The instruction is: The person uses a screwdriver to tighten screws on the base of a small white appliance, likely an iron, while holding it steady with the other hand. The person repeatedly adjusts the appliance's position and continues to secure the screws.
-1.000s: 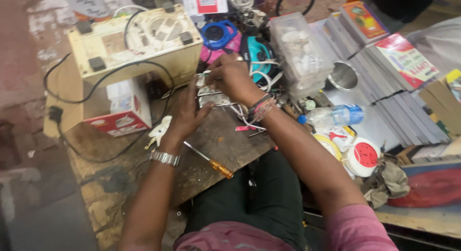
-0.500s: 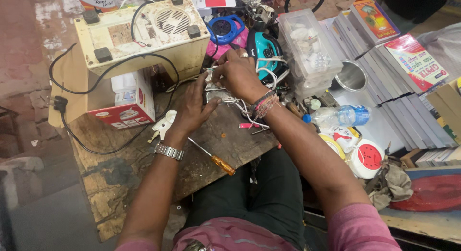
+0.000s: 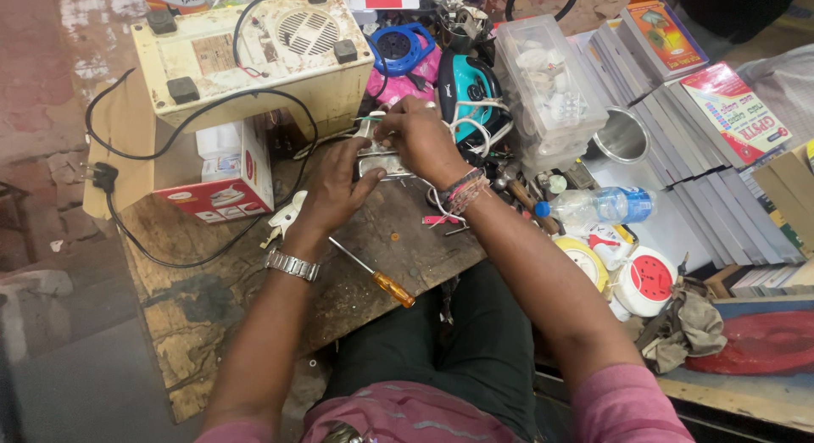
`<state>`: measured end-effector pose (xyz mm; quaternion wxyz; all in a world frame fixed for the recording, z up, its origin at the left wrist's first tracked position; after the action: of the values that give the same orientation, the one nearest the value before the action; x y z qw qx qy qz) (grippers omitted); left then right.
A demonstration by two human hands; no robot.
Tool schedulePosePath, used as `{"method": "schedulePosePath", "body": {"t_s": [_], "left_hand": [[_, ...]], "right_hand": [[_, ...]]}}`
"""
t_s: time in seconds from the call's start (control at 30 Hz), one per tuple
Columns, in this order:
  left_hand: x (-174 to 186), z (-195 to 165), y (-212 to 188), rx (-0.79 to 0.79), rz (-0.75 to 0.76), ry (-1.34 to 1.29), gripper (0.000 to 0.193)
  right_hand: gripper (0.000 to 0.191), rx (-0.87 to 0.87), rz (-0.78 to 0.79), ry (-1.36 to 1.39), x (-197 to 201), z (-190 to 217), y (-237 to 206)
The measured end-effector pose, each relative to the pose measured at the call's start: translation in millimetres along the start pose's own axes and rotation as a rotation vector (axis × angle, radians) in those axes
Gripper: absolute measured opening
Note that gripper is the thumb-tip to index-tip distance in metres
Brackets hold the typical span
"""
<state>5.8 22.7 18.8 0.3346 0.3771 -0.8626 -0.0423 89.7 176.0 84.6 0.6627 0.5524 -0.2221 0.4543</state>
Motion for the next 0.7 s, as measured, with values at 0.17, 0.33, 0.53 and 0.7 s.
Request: {"method": "schedulePosePath", "body": {"t_s": [0.17,0.33,0.53,0.7], "left_hand": [[7.6,-2.5,3.0,-0.024,0.01,0.024,0.053],[17.3,-9.4,8.2,0.019,0.069,0.03,0.051],[19.6,-7.7,11.1,-0.055,0.068,0.005,0.051],[15.9,2.1,15.9,-0.13,0.063,0.044,0.05]], "right_hand": [[0.009,0.004,-0.033,0.027,-10.2,-5.0,1.5],[0.012,-0.059,-0.057,0.03,-18.2,-7.3,1.2],[0.014,-0.076,-0.062,0.054,-20.7,-10.5,3.4],[0.012,-0.098,-0.041,0.045,-22.2,-13.6,5.9]]}}
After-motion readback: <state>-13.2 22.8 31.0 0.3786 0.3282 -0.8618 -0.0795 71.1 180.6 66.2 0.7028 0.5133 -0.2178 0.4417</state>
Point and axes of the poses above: each hand's wrist, its own y-axis towards the middle knuckle, its own x-axis out of the back of the hand, z = x × y, the point moved 4 cm from there along y, towards the middle knuckle, and after that the axes turned 15 degrees about x, right-handed, at the moved point
